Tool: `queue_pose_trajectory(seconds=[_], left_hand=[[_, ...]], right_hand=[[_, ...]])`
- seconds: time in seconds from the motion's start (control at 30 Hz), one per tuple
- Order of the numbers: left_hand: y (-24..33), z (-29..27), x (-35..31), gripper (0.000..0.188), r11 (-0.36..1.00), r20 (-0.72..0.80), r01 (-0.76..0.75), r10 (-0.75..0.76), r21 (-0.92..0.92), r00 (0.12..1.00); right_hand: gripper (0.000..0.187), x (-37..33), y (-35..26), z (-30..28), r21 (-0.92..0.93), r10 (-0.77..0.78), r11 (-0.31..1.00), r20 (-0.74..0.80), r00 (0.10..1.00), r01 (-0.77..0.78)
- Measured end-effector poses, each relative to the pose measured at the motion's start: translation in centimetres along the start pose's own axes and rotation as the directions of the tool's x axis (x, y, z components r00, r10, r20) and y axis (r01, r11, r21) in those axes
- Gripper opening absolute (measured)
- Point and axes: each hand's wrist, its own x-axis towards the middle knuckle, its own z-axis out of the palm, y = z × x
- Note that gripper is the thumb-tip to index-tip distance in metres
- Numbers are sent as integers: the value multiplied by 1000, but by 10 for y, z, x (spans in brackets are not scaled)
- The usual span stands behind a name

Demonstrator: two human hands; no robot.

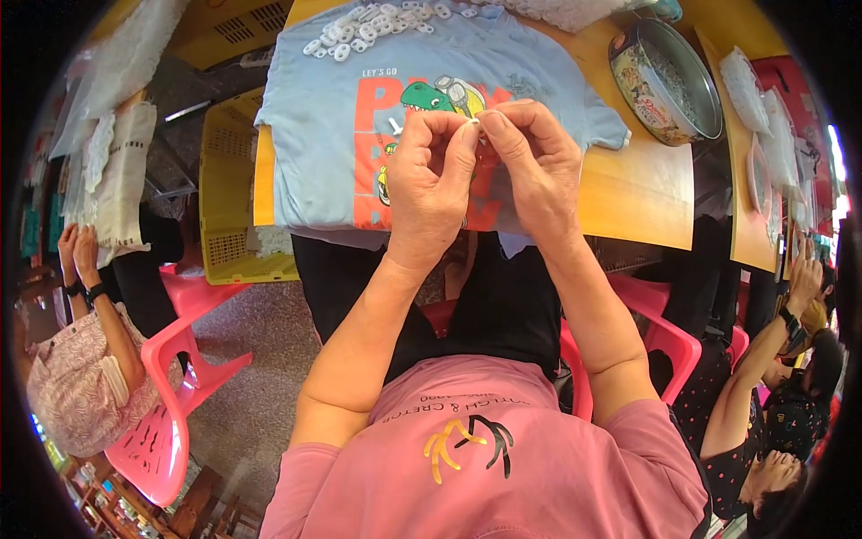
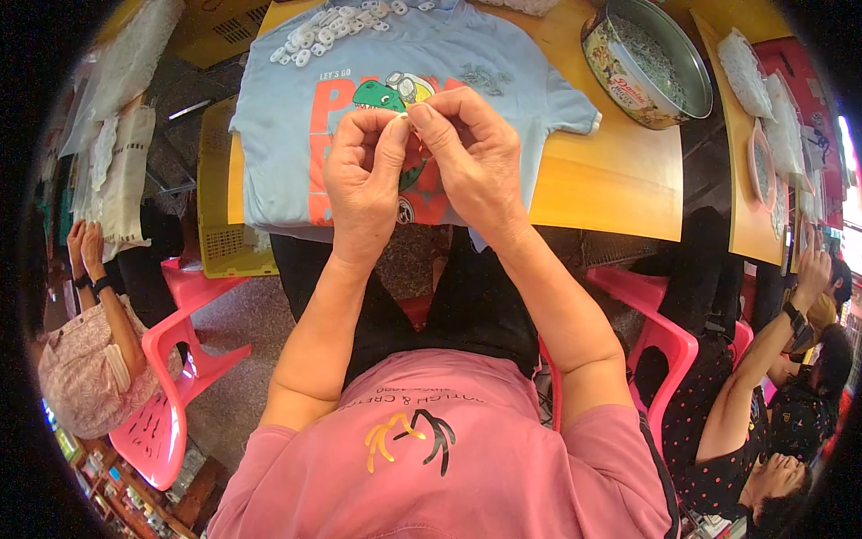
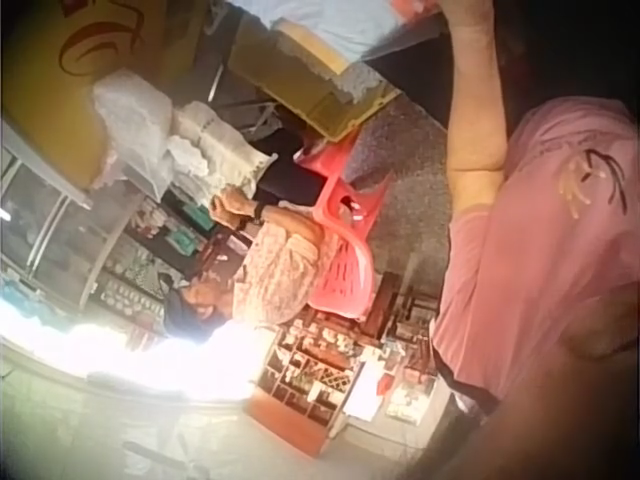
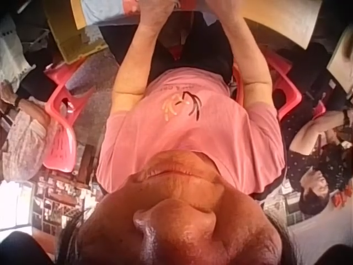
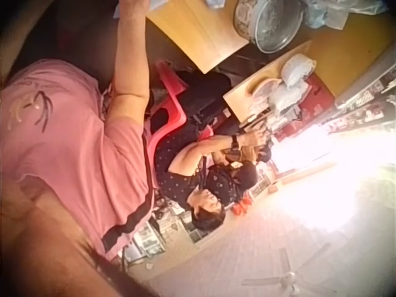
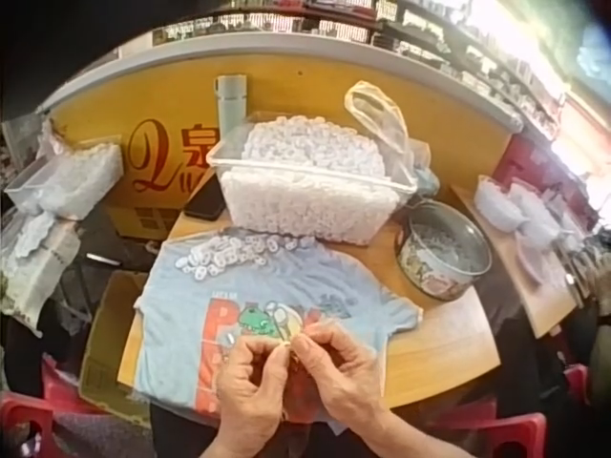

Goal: Attaching small white plastic clips or components to t-shirts at a manual assembly station.

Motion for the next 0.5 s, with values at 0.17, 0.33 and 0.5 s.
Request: queue_pose_trajectory(seconds=[0.17,0.33,0.5], left_hand=[[-1,0,2,9,1000,2,-7,7,19,1000],[3,1,4,10,996,25,43,-45,73,999],[9,1,3,10,995,48,93,-91,-39,995]], right_hand=[[9,-2,4,5,-105,-98,990,-35,995,94],[12,0,-6,1,-100,57,993,-68,996,-64],[16,8,-21,-12,-102,113,989,45,993,-108]])
